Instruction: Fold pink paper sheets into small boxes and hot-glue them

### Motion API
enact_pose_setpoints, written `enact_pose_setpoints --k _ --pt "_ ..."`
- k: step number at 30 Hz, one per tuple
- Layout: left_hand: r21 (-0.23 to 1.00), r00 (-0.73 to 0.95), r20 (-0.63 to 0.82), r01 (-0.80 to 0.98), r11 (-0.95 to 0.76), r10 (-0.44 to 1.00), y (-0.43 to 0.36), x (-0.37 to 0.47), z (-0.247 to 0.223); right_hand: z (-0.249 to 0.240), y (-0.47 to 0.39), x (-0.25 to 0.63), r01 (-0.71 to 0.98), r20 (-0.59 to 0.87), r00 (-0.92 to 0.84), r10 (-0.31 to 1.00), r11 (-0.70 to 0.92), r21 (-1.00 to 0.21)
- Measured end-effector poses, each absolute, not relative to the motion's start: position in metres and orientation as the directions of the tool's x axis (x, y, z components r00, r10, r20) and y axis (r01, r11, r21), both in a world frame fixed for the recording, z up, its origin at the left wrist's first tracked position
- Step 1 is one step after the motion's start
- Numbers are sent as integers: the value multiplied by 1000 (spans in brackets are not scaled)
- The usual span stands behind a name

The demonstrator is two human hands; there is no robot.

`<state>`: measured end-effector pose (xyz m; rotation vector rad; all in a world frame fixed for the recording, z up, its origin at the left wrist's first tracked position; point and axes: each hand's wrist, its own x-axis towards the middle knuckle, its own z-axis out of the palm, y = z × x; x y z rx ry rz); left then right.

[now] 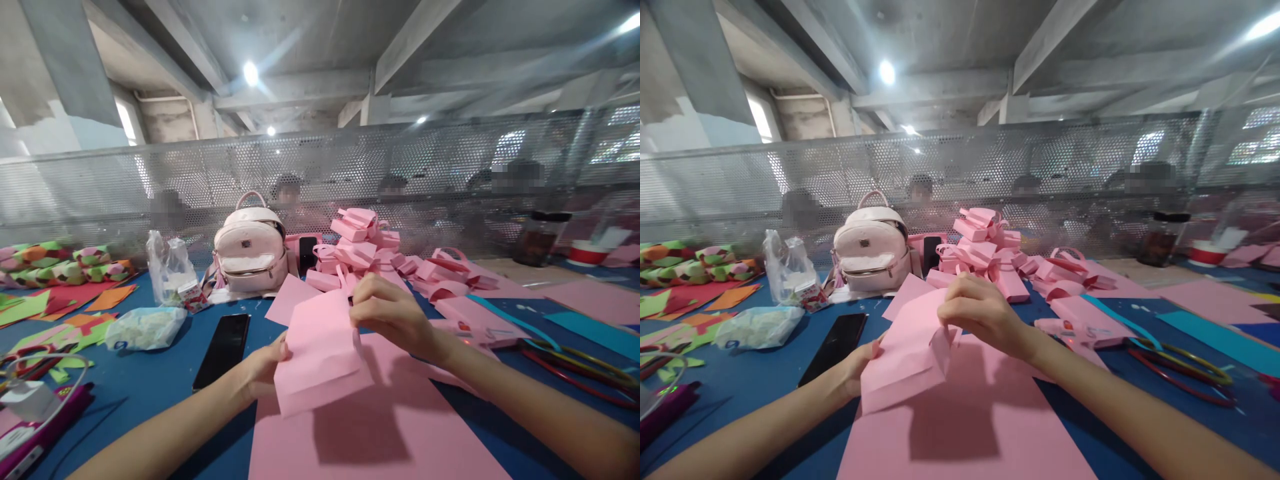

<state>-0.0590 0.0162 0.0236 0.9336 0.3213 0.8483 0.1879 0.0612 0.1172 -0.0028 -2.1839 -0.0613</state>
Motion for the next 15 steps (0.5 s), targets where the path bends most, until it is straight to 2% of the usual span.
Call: enact_pose_setpoints --k 4,7,10,15 --pt "819 595 162 -526 229 787 15 -51 33 116 70 192 108 843 -538 -24 989 96" --pt "869 471 276 -495 -8 838 14 -41 41 114 80 194 175 860 -509 -10 978 115" --pt "893 318 356 -393 -220 879 15 -36 43 112 88 196 201 857 -516 -5 971 126" --pt "905 208 420 -171 -390 884 12 -41 41 108 89 196 170 838 -544 -43 972 160"
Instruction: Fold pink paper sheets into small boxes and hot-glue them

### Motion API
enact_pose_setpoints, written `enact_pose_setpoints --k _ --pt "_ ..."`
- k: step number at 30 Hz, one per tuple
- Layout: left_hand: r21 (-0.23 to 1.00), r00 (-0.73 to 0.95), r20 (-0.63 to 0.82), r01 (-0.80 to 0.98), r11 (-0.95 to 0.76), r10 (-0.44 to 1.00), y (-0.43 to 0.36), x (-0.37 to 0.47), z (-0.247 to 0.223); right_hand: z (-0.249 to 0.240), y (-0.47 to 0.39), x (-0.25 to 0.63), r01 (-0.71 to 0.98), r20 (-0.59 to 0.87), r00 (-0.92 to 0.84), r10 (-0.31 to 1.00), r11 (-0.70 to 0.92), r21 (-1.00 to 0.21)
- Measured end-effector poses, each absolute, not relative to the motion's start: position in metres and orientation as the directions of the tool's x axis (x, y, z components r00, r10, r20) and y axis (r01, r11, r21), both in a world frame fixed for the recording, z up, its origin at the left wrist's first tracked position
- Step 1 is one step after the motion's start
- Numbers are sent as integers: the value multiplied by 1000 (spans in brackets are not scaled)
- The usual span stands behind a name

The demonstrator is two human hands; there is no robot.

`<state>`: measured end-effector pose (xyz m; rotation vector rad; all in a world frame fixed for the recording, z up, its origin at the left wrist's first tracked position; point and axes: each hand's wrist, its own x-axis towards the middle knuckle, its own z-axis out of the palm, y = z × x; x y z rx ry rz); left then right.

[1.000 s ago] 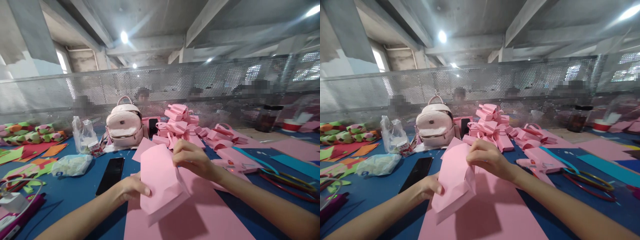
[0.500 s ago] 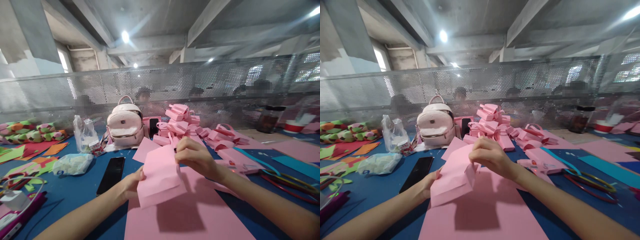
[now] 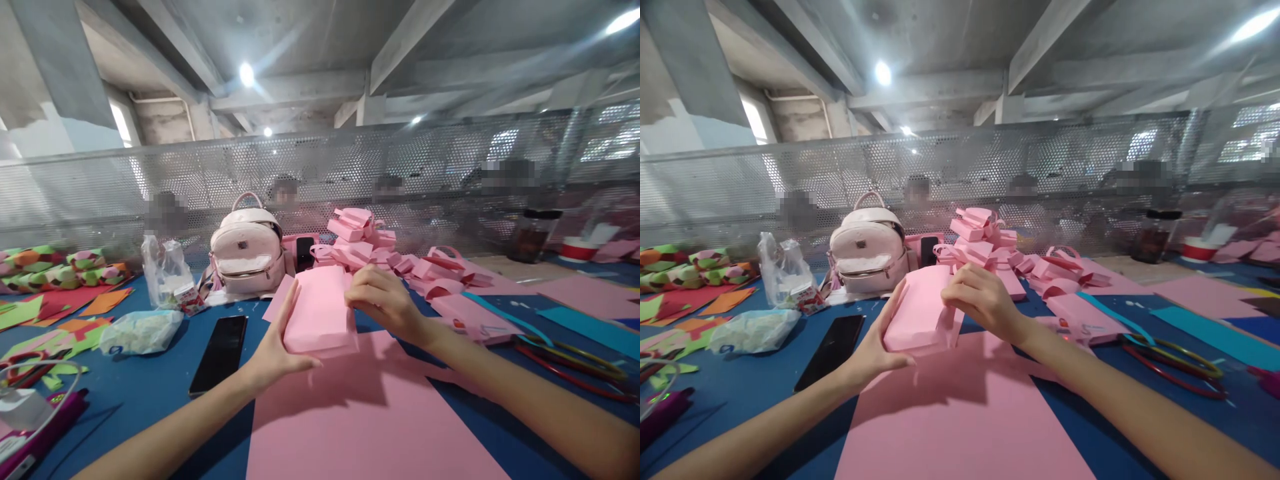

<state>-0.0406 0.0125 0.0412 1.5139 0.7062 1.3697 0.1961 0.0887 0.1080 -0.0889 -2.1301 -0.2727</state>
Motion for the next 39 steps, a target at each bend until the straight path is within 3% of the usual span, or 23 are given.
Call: enact_pose_setpoints --k 6,12,27,39 --pt "836 96 548 -45 -547 831 6 -43 50 106 87 195 153 856 -515 -51 977 151" --pt "832 72 544 84 -548 836 6 -41 54 101 85 192 122 850 -523 -57 982 141" --pt "843 104 536 -24 -537 838 7 -39 48 99 87 191 126 849 -528 -18 987 100" --pt "868 155 490 3 -496 858 24 -47 35 101 84 192 161 838 -546 -17 979 125"
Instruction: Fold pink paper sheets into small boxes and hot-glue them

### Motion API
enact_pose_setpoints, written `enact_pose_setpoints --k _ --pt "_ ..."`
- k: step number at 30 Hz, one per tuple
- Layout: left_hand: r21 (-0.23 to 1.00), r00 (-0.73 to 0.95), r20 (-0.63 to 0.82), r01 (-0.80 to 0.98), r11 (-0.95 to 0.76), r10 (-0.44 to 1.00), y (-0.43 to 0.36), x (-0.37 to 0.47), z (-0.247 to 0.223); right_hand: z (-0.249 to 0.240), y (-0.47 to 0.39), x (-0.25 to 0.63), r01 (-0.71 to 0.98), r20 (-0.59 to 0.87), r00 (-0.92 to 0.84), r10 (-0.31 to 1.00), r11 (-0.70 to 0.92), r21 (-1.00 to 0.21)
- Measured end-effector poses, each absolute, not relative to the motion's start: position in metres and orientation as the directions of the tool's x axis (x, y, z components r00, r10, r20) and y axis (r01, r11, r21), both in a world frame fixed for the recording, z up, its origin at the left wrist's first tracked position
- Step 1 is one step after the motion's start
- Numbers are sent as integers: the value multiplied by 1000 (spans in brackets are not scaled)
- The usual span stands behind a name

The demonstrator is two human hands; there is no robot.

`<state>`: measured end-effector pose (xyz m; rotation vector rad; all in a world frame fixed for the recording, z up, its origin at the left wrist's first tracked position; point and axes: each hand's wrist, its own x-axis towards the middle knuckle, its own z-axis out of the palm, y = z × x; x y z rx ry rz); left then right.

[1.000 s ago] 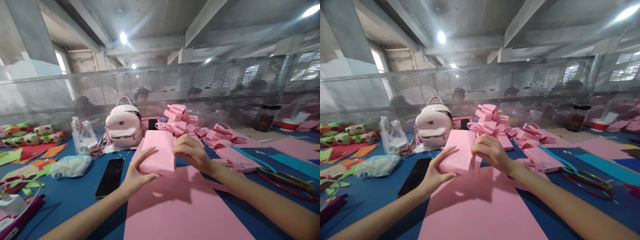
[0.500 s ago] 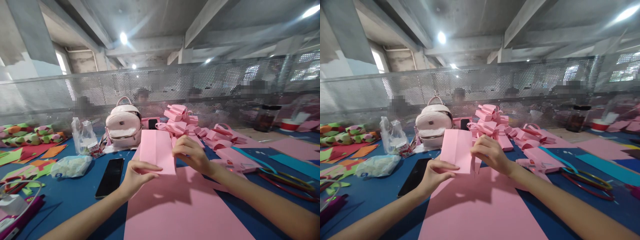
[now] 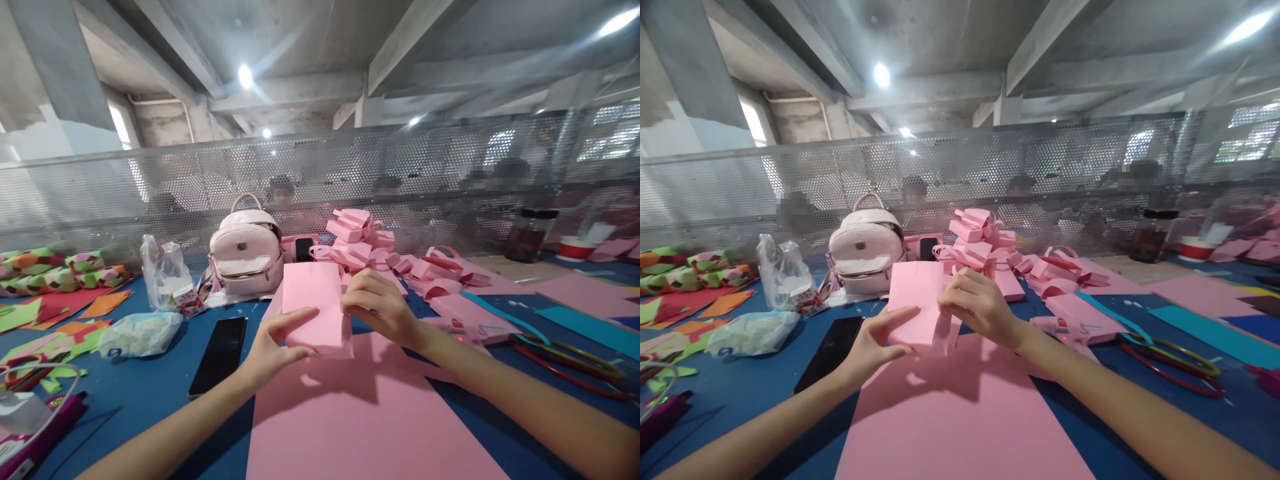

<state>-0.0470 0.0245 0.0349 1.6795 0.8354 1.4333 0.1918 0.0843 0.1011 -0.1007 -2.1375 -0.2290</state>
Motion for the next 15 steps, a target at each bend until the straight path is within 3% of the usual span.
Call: enact_pose_setpoints --k 4,8,12,15 --pt "880 104 464 60 -471 880 31 -51 31 105 84 192 220 803 -596 4 963 158" --pt "822 -62 557 187 -538 828 28 -50 34 105 82 190 350 773 -626 101 923 162" --pt "726 5 640 323 -607 769 11 -40 42 101 71 184 421 728 -670 144 882 213" --pt "736 5 617 351 -580 787 3 -35 43 100 61 179 423 699 -698 151 875 233"
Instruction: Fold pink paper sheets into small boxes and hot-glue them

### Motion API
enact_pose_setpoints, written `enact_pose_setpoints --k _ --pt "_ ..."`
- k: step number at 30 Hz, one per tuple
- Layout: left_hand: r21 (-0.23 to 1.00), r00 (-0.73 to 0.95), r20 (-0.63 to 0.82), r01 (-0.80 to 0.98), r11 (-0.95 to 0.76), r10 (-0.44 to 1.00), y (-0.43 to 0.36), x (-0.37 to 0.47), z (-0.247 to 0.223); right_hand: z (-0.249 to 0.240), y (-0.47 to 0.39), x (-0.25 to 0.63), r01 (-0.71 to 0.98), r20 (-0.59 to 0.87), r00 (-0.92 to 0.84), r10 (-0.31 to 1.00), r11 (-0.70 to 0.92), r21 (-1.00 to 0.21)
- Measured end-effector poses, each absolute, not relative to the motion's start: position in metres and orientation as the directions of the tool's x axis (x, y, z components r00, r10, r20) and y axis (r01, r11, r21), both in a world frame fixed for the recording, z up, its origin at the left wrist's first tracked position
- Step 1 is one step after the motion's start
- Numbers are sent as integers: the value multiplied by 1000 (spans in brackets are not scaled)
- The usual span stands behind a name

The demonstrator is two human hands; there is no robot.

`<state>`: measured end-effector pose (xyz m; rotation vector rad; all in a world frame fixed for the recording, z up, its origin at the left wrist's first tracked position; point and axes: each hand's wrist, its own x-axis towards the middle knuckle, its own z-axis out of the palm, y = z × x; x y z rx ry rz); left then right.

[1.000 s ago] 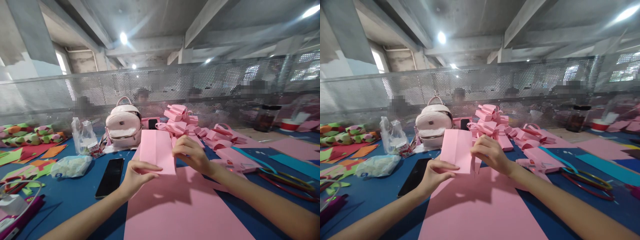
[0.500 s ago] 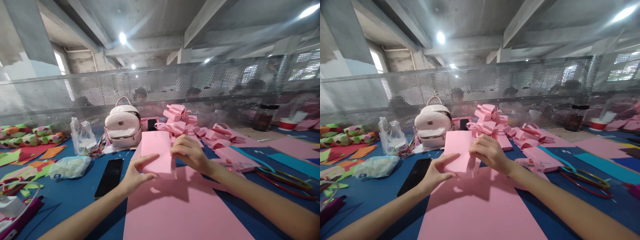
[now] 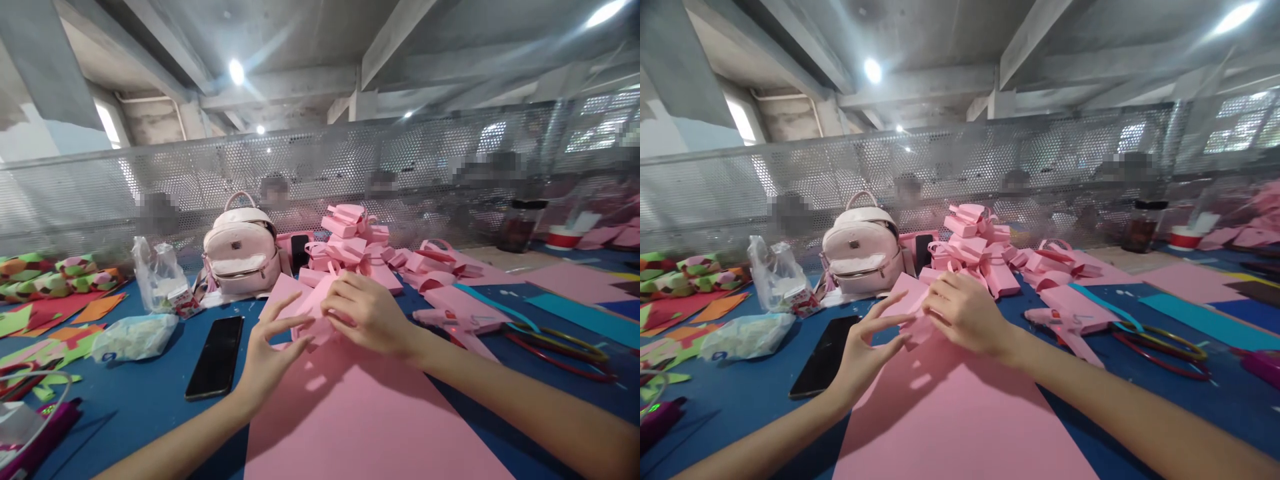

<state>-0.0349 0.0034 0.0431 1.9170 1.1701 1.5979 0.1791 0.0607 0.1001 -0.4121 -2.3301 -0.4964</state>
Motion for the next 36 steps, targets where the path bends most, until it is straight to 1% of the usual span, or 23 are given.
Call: enact_pose_setpoints --k 8,12,16,20,26,31,36 --pt "847 -22 492 245 -472 870 12 -36 37 95 57 175 377 683 -706 187 916 139" --pt "861 -17 467 233 -451 884 12 -35 35 92 55 174 346 667 -716 205 934 84" --pt "857 10 474 224 -464 881 9 -34 35 92 51 173 335 669 -719 189 937 95" --pt "800 49 548 260 -541 835 5 -32 36 92 47 172 353 654 -734 183 925 138" --pt "616 127 706 376 -692 697 3 -31 37 92 41 172 394 622 -756 203 900 185" --pt "553 165 737 409 -726 655 3 -31 37 94 37 171 419 609 -768 199 875 243" --pt "511 173 758 442 -737 629 3 -32 37 92 37 170 421 611 -768 195 872 251"
